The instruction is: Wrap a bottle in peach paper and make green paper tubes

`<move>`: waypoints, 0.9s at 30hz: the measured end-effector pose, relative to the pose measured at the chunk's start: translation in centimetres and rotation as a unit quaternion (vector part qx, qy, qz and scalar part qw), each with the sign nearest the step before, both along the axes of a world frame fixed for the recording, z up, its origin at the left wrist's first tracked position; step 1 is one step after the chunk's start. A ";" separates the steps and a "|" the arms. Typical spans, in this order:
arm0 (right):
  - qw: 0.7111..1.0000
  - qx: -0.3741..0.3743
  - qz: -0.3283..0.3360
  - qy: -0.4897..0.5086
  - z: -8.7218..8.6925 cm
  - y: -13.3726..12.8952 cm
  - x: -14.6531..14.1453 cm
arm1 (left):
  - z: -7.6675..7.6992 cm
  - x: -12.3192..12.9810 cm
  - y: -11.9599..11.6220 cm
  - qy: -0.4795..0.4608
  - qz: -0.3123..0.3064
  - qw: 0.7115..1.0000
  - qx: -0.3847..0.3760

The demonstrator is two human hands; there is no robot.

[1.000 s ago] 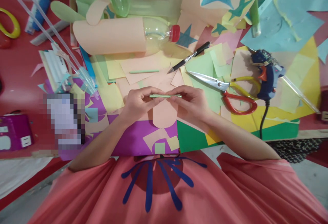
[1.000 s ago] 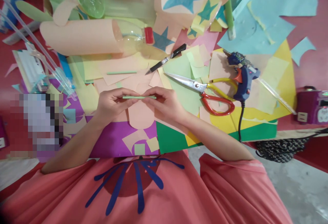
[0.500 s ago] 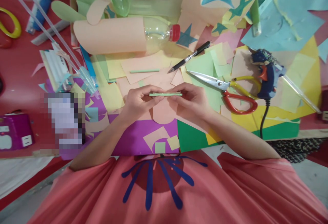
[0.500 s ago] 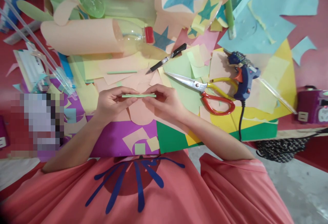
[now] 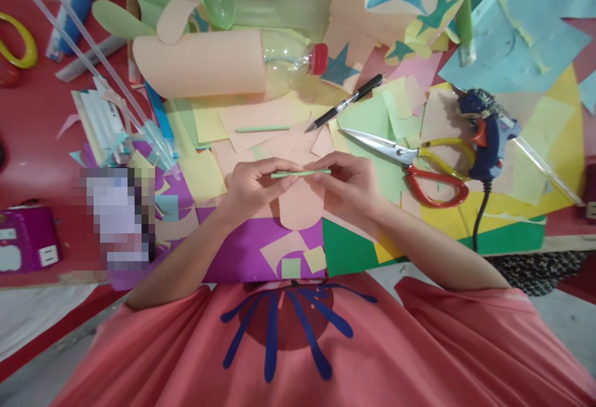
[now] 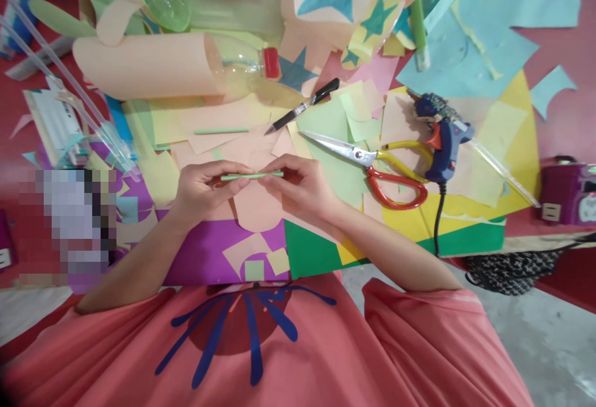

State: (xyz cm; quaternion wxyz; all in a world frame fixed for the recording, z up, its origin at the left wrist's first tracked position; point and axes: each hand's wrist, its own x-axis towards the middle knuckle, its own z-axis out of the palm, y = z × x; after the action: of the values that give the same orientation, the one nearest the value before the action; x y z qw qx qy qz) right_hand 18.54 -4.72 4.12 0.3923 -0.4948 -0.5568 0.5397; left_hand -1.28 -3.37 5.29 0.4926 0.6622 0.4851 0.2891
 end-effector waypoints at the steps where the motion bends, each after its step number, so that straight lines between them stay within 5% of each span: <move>1: 1.000 0.002 0.000 0.006 0.0 0.0 0.0 | 0.0 0.0 0.0 0.000 -0.001 1.000 0.001; 27: 0.999 0.021 -0.021 0.038 0.0 0.1 0.3 | 0.3 0.3 0.1 -0.080 0.081 0.992 -0.061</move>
State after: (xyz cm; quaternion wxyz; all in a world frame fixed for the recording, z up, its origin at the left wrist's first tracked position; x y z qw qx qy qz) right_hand 18.85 -4.59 4.17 0.4346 -0.4770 -0.5421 0.5382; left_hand -0.93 -3.28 5.60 0.5446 0.5642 0.5127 0.3497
